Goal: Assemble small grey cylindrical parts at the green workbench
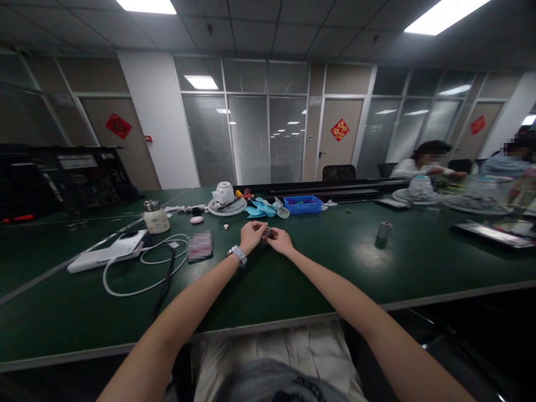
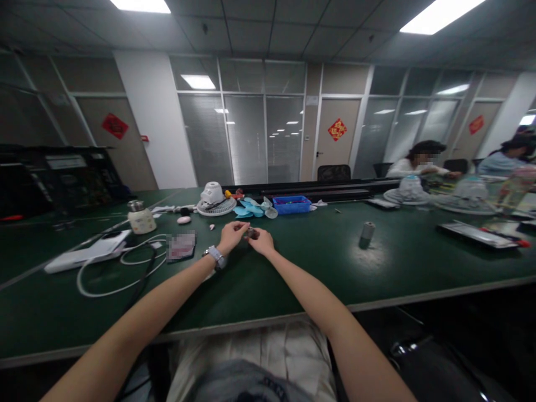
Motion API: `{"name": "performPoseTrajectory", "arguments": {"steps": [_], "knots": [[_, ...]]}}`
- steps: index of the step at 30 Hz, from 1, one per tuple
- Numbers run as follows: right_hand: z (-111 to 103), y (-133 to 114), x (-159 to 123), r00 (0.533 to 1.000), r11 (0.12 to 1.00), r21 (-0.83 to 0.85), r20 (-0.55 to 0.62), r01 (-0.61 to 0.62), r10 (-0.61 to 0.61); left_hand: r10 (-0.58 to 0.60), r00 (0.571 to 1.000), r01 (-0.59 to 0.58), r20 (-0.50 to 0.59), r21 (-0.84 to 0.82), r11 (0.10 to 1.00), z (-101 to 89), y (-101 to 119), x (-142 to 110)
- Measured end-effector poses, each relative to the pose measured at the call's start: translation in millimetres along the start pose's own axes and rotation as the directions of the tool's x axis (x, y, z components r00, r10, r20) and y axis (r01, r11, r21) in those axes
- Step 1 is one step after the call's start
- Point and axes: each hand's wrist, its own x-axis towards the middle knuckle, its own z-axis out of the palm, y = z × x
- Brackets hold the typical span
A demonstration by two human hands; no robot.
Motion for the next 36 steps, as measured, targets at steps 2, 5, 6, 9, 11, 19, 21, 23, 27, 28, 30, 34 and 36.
{"name": "performPoseTrajectory", "arguments": {"steps": [2, 5, 6, 9, 11, 19, 21, 23, 27, 28, 30, 34, 36], "knots": [[1.4, 1.7, 0.5, 1.0, 1.0, 0.001, -0.003, -0.01, 0.01, -0.015, 0.999, 0.015, -0.035, -0.01, 1.0, -8.2, -6.3, 2.2], [4.0, 1.8, 0.2, 1.0, 1.0, 0.004, -0.01, -0.006, 0.006, -0.036, 0.999, 0.033, 0.024, 0.108, 0.994, -20.9, -22.8, 1.8], [4.3, 1.4, 0.4, 1.0, 1.0, 0.009, -0.009, -0.001, 0.001, -0.063, 0.994, 0.049, 0.09, 0.149, 0.988, -23.6, -28.6, 0.8], [-2.4, 1.3, 3.7, 1.0, 1.0, 0.018, -0.019, 0.003, -0.003, -0.107, 0.961, 0.048, 0.257, 0.225, 0.973, -25.3, -41.2, -2.4], [-16.5, 4.9, 8.6, 0.998, 1.0, -0.022, -0.068, -0.018, 0.017, -0.091, 0.945, 0.009, 0.314, 0.252, 0.968, -22.7, -44.0, -3.7], [-108.1, 56.1, 18.4, 0.882, 0.882, -0.315, -0.429, -0.35, 0.197, -0.11, 0.958, 0.048, 0.266, 0.229, 0.972, -19.6, -42.1, -2.2], [-122.0, 70.0, 16.7, 0.87, 0.852, -0.332, -0.428, -0.405, 0.246, -0.161, 0.974, 0.131, 0.162, 0.181, 0.975, -20.6, -45.1, 0.1], [-130.7, 79.7, 15.1, 0.85, 0.829, -0.316, -0.425, -0.461, 0.311, -0.208, 0.975, 0.198, 0.076, 0.119, 0.973, -21.4, -48.9, 2.5], [-130.9, 75.0, 12.6, 0.807, 0.816, -0.29, -0.497, -0.5, 0.318, -0.284, 0.958, 0.283, 0.035, 0.014, 0.959, -22.5, -51.8, 4.5], [-126.2, 67.5, 11.8, 0.809, 0.83, -0.319, -0.536, -0.458, 0.24, -0.295, 0.955, 0.294, 0.025, 0.016, 0.956, -22.7, -51.0, 4.2], [-110.1, 45.8, 9.1, 0.842, 0.862, -0.423, -0.539, -0.279, 0.008, -0.306, 0.952, 0.306, -0.005, 0.053, 0.951, -23.0, -48.1, 3.0], [-55.0, -4.5, -0.4, 0.925, 0.834, -0.458, -0.061, 0.307, -0.374, -0.311, 0.95, 0.313, -0.029, 0.122, 0.942, -23.7, -42.1, 0.3], [-25.5, -20.8, -5.4, 0.895, 0.82, -0.357, 0.182, 0.447, -0.408, -0.325, 0.945, 0.326, -0.032, 0.143, 0.934, -24.1, -40.7, 0.0]]}}
